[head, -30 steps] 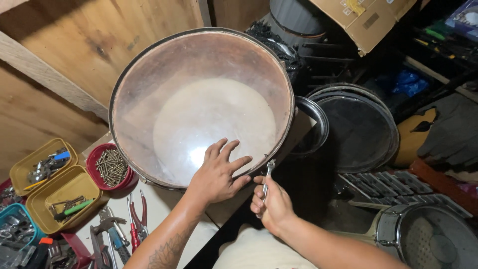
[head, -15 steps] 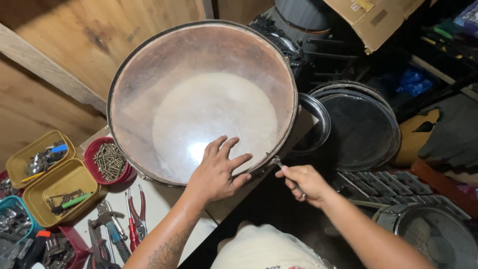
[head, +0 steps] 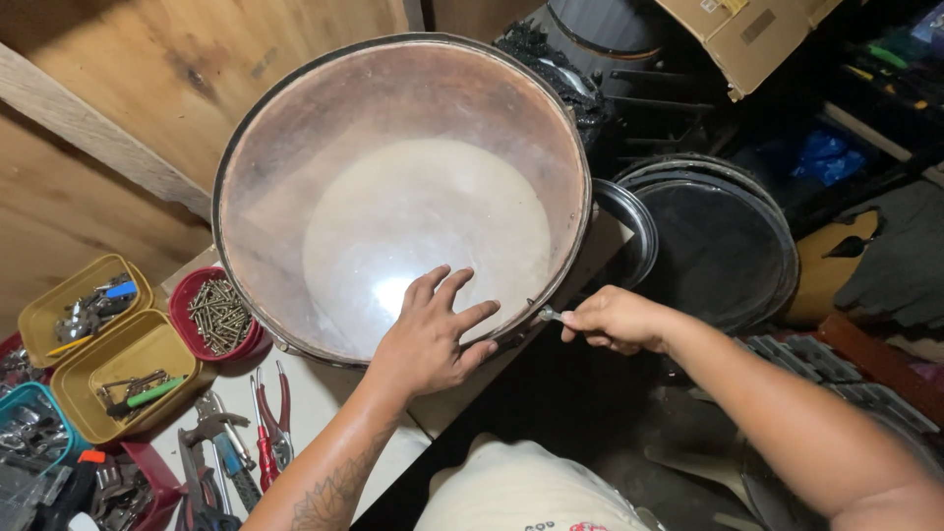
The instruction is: Adjusting the tension rods on a drum shell using a small wrench
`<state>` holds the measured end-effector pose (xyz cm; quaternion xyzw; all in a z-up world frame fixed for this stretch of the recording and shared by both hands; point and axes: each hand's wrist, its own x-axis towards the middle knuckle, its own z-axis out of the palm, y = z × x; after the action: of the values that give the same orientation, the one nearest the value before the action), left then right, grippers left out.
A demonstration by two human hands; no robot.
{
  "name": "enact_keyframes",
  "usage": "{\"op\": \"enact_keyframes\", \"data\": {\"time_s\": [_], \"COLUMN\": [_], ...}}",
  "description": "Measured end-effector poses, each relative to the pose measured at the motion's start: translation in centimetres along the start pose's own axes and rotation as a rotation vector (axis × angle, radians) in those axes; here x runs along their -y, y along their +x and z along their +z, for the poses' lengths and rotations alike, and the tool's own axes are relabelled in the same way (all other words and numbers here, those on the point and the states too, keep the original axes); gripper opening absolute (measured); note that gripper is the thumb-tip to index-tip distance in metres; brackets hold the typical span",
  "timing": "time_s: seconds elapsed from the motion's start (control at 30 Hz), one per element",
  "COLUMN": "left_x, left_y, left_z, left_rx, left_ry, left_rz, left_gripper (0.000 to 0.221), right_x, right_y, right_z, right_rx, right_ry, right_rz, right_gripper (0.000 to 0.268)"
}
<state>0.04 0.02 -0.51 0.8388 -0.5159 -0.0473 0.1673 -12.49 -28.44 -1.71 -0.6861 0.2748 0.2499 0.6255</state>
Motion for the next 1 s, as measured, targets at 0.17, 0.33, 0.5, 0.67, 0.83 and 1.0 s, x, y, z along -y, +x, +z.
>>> {"op": "enact_keyframes", "data": {"time_s": [0.17,0.33,0.5,0.67,0.83,1.0], "left_x": [-0.2,-0.1,0.0,-0.1,-0.2,-0.6], "left_y": [0.1,0.2,0.1,0.1,0.0,0.0], "left_z": [-0.5,-0.5,-0.4,-0.5,-0.4,-0.8], "left_rx": [0.045,0.055,0.044,0.059,0.088,0.1], "left_ry": [0.004,0.013,0.002,0.007,0.009,0.038], "left_rz": [-0.017,-0.012,-0.006,-0.015,-0.009,-0.004], "left_gripper": [0.049,0.05,0.05,0.05,0.05,0.049], "right_x": [-0.5,1.4,2.0,0.7,-0.7,-1.2], "right_y": [1.6,3.1,4.9,4.8,4.7,4.4], "right_z": [-1.3,-3.1,-4.2,-3.9,-3.3,-3.1], "right_rx": [0.039,0.109,0.181,0.155,0.033,-0.004], "right_ry": [-0.07,-0.267,-0.334,-0.406,-0.631,-0.556], "right_rz": [0.019,0.008,0.026,-0.005,-0.068,-0.09], "right_gripper": [0.027,0.024,0.018,0.024,0.028,0.027]}}
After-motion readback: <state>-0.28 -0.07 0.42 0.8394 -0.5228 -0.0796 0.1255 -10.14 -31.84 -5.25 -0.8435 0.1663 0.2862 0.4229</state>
